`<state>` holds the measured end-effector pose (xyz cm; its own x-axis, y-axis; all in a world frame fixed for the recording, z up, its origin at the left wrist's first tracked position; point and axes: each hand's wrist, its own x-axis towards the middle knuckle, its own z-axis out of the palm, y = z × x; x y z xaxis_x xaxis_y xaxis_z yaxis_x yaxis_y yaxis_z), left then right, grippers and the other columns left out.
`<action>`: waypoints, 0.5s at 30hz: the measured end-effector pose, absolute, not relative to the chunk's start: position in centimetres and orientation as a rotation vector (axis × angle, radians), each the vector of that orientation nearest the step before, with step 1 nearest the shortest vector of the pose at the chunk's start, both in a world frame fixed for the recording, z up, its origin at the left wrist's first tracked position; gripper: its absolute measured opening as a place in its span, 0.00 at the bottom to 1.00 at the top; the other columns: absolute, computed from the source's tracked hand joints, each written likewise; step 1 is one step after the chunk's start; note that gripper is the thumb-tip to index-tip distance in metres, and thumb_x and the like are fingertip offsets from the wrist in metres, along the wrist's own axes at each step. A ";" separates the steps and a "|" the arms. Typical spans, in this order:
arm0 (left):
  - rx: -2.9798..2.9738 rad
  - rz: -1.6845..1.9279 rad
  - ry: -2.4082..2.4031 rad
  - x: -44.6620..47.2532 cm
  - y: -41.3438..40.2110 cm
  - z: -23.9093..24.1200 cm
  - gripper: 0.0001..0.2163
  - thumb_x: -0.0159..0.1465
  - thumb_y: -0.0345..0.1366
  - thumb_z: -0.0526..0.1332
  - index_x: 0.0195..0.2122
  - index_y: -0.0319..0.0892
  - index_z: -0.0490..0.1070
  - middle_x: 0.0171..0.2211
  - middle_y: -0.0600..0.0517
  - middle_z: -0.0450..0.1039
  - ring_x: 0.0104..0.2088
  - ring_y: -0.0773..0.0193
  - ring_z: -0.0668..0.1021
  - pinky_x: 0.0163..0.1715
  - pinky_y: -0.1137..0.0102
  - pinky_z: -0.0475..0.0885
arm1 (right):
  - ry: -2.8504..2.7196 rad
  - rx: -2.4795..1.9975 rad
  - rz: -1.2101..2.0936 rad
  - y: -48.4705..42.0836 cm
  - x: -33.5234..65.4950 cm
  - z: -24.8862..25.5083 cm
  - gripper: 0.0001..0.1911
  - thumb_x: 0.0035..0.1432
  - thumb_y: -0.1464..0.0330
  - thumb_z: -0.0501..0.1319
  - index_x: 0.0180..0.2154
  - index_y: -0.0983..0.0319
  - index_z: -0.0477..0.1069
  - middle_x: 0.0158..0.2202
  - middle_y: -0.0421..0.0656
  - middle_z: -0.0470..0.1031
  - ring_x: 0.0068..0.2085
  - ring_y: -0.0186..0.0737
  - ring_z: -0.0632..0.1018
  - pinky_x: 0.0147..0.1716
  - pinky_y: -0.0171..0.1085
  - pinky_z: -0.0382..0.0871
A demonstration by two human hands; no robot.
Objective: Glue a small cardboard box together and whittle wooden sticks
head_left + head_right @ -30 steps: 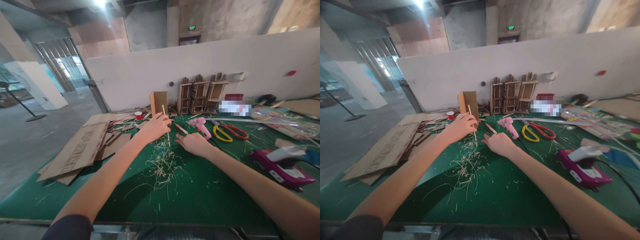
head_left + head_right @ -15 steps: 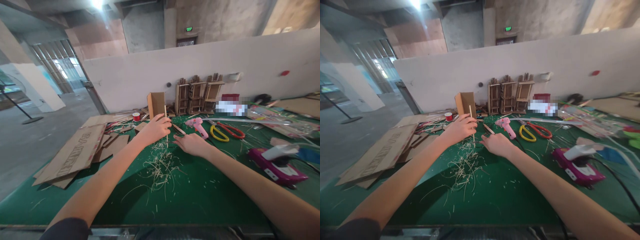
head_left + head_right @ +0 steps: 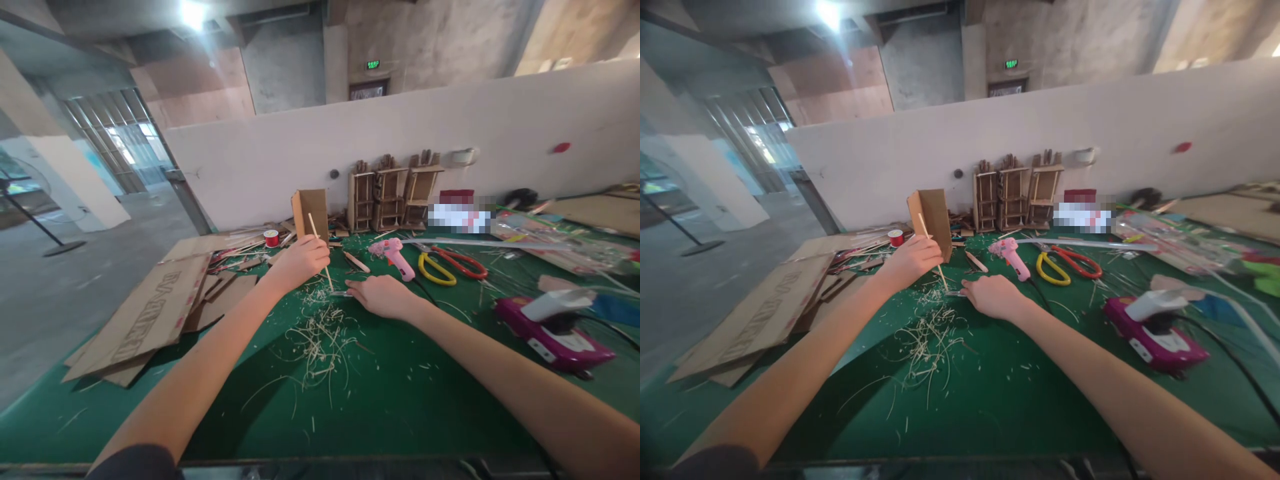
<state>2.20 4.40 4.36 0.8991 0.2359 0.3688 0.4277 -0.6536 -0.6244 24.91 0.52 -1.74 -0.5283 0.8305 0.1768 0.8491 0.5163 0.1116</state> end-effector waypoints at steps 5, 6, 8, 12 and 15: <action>-2.359 -0.319 -0.573 1.5 5.2 4.5 0.11 0.67 0.29 0.52 0.38 0.40 0.75 0.40 0.47 0.76 0.45 0.60 0.73 0.50 0.63 0.64 | -2.494 -1.496 -0.261 0.9 25.4 -1.5 0.26 0.66 0.56 0.41 0.52 0.55 0.72 0.35 0.50 0.80 0.31 0.48 0.80 0.27 0.40 0.65; -2.383 -0.312 -0.603 1.4 5.4 4.4 0.10 0.66 0.29 0.53 0.38 0.40 0.75 0.40 0.47 0.76 0.45 0.60 0.73 0.49 0.63 0.64 | -2.477 -1.492 -0.259 0.9 25.4 -1.5 0.26 0.66 0.56 0.41 0.53 0.54 0.72 0.34 0.49 0.80 0.31 0.48 0.80 0.27 0.40 0.64; -2.440 -0.329 -0.690 1.0 5.9 4.2 0.10 0.65 0.29 0.53 0.38 0.39 0.75 0.39 0.46 0.76 0.43 0.61 0.75 0.46 0.64 0.66 | -2.463 -1.502 -0.246 0.9 25.4 -1.5 0.27 0.66 0.55 0.40 0.53 0.54 0.71 0.34 0.49 0.80 0.30 0.49 0.80 0.26 0.41 0.64; -2.481 -0.516 -0.978 -0.1 6.5 4.2 0.13 0.66 0.29 0.51 0.45 0.38 0.73 0.41 0.46 0.76 0.38 0.63 0.77 0.39 0.68 0.70 | -2.327 -1.515 -0.176 1.0 25.3 -1.5 0.27 0.66 0.56 0.41 0.59 0.56 0.63 0.39 0.48 0.80 0.33 0.49 0.80 0.26 0.40 0.64; -2.460 -0.725 -1.151 -0.8 6.8 4.6 0.12 0.67 0.32 0.52 0.47 0.41 0.71 0.43 0.46 0.76 0.38 0.63 0.78 0.37 0.67 0.71 | -2.145 -1.488 -0.161 1.1 25.4 -1.4 0.27 0.66 0.59 0.42 0.62 0.61 0.58 0.42 0.49 0.79 0.37 0.48 0.79 0.29 0.41 0.66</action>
